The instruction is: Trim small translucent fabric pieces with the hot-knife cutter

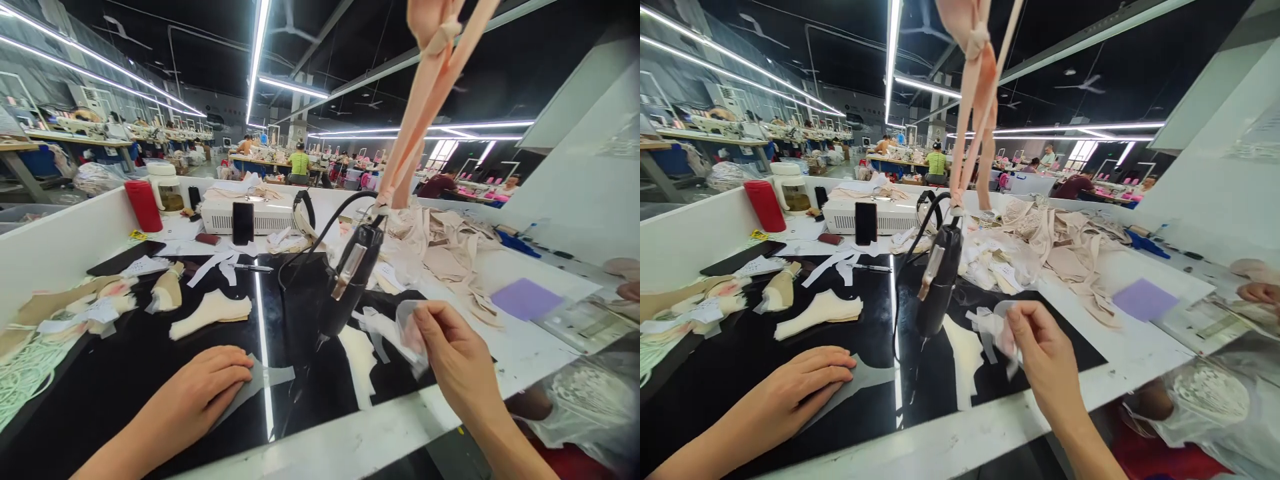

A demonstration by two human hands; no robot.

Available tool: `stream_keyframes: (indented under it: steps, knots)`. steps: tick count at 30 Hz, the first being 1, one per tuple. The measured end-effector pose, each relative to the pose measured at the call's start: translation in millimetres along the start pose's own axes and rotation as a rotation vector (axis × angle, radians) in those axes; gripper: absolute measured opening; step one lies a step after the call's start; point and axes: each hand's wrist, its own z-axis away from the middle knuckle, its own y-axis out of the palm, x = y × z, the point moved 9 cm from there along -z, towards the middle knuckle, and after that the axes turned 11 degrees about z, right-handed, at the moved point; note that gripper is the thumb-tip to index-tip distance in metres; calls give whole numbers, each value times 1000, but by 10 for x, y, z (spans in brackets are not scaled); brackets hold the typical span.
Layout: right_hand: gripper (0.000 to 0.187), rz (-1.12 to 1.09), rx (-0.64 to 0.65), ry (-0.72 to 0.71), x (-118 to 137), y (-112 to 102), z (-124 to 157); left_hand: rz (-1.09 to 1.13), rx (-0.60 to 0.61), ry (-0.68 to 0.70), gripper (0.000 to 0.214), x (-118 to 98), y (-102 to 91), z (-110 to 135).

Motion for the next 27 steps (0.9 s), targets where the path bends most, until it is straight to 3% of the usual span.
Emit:
stream_keyframes:
  steps: [2, 6, 11, 18, 24, 27]
  knots:
    - [38, -70, 126, 14, 193, 269, 269, 24, 49, -12, 25, -33, 24, -30]
    - [45, -127, 459, 173, 376, 898, 755, 74, 162, -69, 25, -43, 97, -57]
    - [51, -151, 746, 239, 506, 1469, 993, 191, 165, -149, 21, -20, 88, -67]
    - [51, -176, 870, 205, 509, 1837, 975, 701, -51, -264, 25, -77, -62, -87]
    - [52, -206, 959, 208, 440, 2088, 1015, 1170, -237, -696, 46, 161, 186, 87]
    - [55, -230, 979, 268, 406, 2148, 1057, 1278, -300, -824, 48, 208, 225, 122]
